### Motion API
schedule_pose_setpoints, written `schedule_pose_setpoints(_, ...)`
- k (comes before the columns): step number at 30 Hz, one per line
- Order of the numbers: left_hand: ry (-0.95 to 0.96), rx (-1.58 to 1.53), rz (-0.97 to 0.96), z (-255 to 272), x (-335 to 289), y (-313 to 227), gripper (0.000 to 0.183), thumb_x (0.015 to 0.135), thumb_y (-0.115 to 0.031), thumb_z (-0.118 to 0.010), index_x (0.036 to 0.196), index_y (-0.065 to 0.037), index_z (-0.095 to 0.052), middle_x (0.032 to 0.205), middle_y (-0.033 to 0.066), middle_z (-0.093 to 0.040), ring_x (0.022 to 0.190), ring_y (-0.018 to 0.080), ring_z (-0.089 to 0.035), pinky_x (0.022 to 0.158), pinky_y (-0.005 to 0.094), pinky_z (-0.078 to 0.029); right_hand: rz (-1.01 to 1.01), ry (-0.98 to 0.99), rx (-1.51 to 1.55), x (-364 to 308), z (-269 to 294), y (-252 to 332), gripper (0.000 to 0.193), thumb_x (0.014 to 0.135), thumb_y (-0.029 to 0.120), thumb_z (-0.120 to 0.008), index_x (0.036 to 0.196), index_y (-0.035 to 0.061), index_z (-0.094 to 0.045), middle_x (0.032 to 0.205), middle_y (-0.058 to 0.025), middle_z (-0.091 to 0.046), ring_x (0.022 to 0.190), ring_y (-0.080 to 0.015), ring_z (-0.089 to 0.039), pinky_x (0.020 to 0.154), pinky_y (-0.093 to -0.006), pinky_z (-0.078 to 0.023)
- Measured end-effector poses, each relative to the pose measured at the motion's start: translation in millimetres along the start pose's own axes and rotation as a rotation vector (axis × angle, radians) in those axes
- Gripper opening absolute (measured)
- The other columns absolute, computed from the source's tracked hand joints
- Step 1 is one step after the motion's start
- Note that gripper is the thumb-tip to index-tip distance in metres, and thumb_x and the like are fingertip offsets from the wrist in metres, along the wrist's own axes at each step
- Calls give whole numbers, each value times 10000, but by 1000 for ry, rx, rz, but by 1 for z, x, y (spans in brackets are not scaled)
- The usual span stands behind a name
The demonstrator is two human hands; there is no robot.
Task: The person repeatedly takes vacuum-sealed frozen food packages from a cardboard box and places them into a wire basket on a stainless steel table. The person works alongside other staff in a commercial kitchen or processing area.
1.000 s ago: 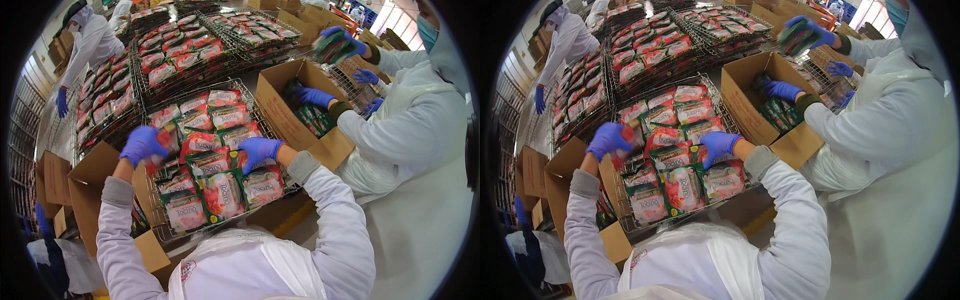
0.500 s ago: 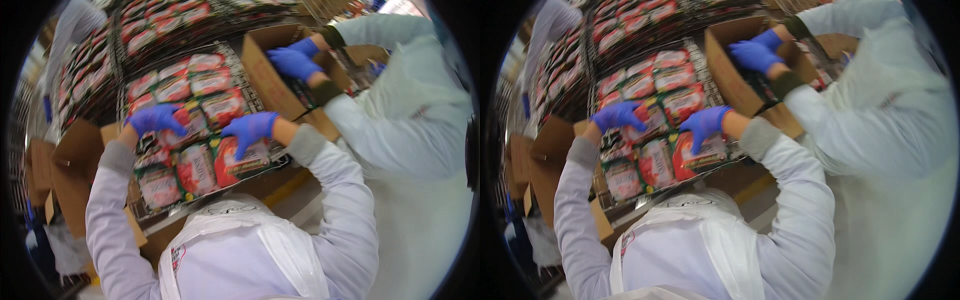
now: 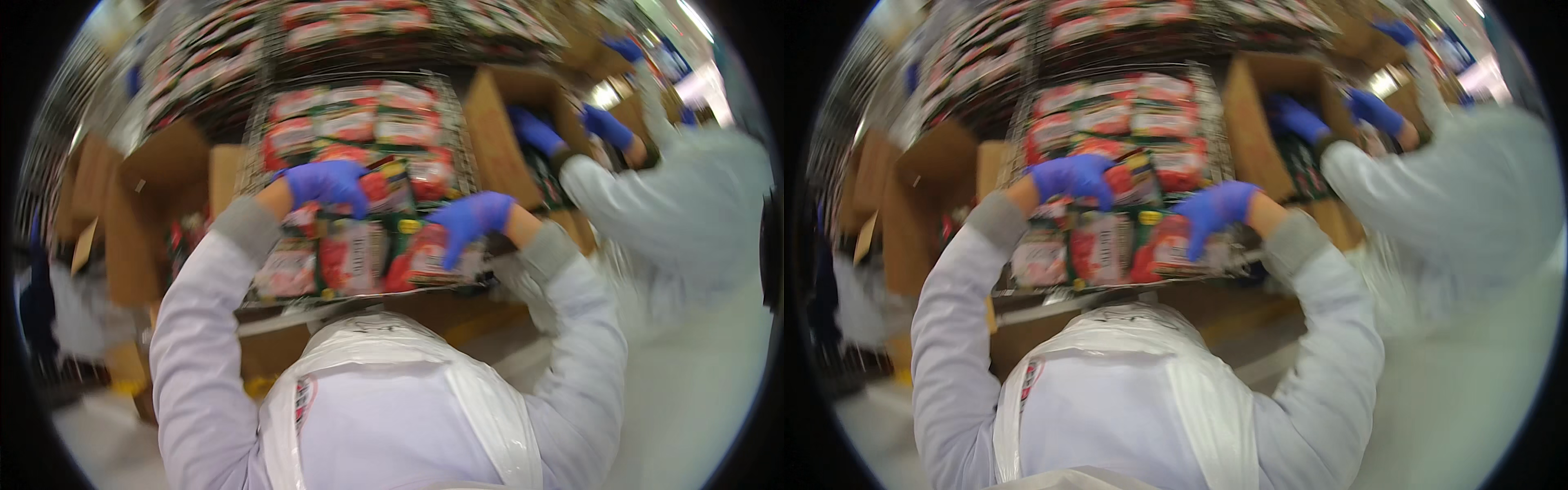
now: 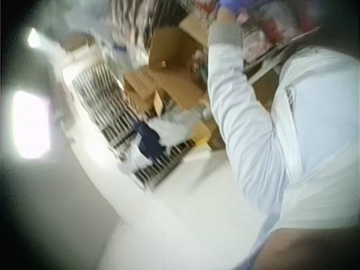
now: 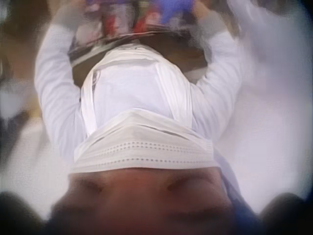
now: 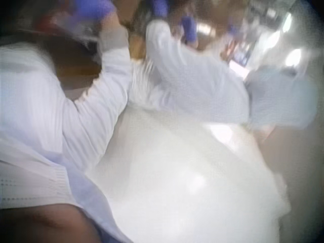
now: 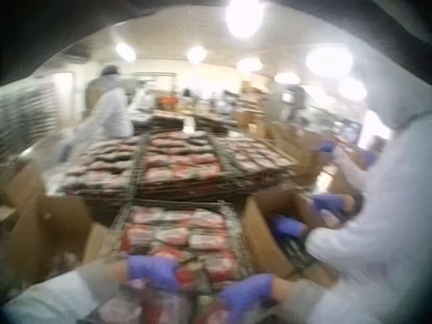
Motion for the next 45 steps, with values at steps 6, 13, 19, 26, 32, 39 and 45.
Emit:
schedule_pose_setpoints(6, -720, -729, -191, 26, -78, 78, 424, 648, -141, -813, 1035, -42, -672, 894, 28, -681, 780, 120, -631, 707, 293, -524, -306, -212, -19, -42, 21, -11, 643, 634, 245, -872, 1186, 47, -609, 1024, -40, -651, 951, -121, -579, 842, -297, -481)
schedule_pose_setpoints(13, -1532, -583, -274, 50, -324, 148, 480, 740, -184, -799, 1159, -59, -601, 986, 54, -681, 834, 164, -660, 738, 313, -527, 417, -802, 448, -13, 75, 101, 660, 610, 27, -759, 1236, 40, -550, 1098, -31, -621, 959, -139, -613, 839, -305, -494)
schedule_pose_setpoints(19, -1489, 196, 578, 30, -379, 233, 632, 818, -437, -663, 1276, -49, -465, 1030, 253, -656, 953, 422, -634, 814, 451, -512, 732, -762, 697, 137, 68, 229, 396, 788, 127, -709, 1153, 29, -592, 1016, -25, -649, 901, -134, -637, 835, -295, -506)
schedule_pose_setpoints(26, -1018, 7, 571, -59, -302, 280, 677, 911, -385, -495, 1462, -67, -263, 1173, 269, -583, 992, 427, -609, 871, 474, -486, 856, -872, -151, 315, 39, 340, 348, 800, 216, -744, 1114, 152, -610, 1057, -35, -648, 910, -197, -655, 847, -359, -515)
schedule_pose_setpoints(32, -1256, 267, 233, -95, -344, 254, 493, 834, -213, -617, 1285, -47, -506, 1083, 219, -590, 969, 400, -599, 853, 451, -500, 654, -375, -1404, 472, -61, 339, 427, 759, 120, -630, 1172, 228, -621, 1192, -91, -577, 1222, -255, -519, 1039, -595, -316)
schedule_pose_setpoints(39, -1525, 553, 31, -116, -354, 284, 567, 802, -173, -624, 1357, -152, -510, 1361, 188, -400, 1202, 383, -457, 1045, 520, -361, 429, -725, -330, 473, 47, 329, 481, 902, 407, -592, 1247, 72, -578, 1201, -133, -613, 1187, -290, -538, 1028, -355, -395)
schedule_pose_setpoints(45, -1446, 286, 104, -102, -360, 313, 635, 795, -177, -604, 1408, -129, -446, 1429, 210, -368, 1262, 389, -424, 1074, 490, -335, -148, -117, 135, 460, 9, 315, 582, 884, 630, -490, 1216, 175, -636, 1234, -68, -635, 979, -228, -643, 792, -456, -487)
Point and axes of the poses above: each hand's wrist, its own x-axis towards the middle knuckle, its own z-axis out of the back of the hand, y = z × x, the point moved 4 cm from there along x, towards the middle knuckle
